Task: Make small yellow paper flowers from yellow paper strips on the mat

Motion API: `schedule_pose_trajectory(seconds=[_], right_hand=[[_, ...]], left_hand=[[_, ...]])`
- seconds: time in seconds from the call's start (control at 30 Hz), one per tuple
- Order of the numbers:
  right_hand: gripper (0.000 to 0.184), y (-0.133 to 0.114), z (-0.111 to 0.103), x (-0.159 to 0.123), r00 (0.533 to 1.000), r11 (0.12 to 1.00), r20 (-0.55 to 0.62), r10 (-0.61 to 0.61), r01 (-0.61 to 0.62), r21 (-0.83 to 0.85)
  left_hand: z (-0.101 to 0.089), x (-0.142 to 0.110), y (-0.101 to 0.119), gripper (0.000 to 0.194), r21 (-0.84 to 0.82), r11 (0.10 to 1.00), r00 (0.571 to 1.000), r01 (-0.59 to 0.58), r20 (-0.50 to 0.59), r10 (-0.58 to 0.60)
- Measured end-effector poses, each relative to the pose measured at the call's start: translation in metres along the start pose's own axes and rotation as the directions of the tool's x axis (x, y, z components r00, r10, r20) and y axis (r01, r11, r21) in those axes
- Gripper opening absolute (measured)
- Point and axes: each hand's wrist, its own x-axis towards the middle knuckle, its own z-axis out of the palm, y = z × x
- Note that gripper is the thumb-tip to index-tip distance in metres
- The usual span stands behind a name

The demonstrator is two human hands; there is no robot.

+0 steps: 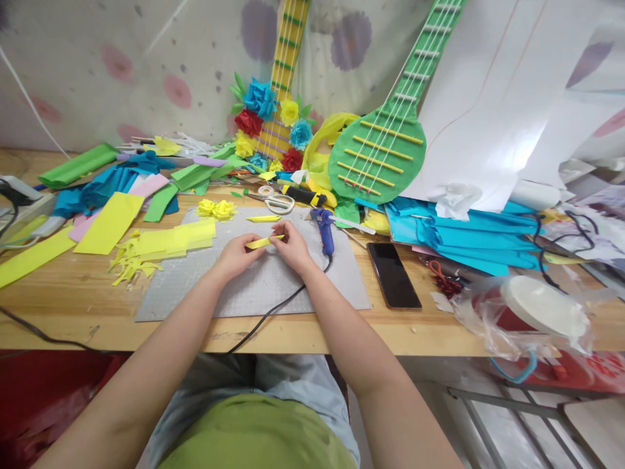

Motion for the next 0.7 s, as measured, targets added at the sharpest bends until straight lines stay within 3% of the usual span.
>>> schedule_pose_trajectory(seconds=[0.13, 0.27, 0.4, 0.7], right_hand=[[0.033, -0.002, -0.001, 0.001, 0.998, 0.990, -0.029, 0.063, -0.059, 0.130], [0.035, -0.003, -0.001, 0.001, 0.995, 0.983, -0.042, 0.089, -0.082, 0.162], [0.035, -0.002, -0.001, 0.001, 0.995, 0.984, -0.055, 0.086, -0.076, 0.159], [0.038, 0.000, -0.002, 0.001, 0.990, 0.977, -0.072, 0.123, -0.107, 0.186]], left_hand=[[0.003, 0.003, 0.004, 0.028, -0.313, 0.940, 0.991, 0.133, 0.038, -0.127], [0.005, 0.007, 0.005, 0.034, -0.471, 0.863, 0.982, 0.182, 0.034, -0.188], [0.006, 0.007, 0.006, 0.025, -0.564, 0.793, 0.961, 0.231, 0.006, -0.276], [0.005, 0.003, 0.013, 0.023, -0.642, 0.713, 0.942, 0.282, 0.043, -0.334]])
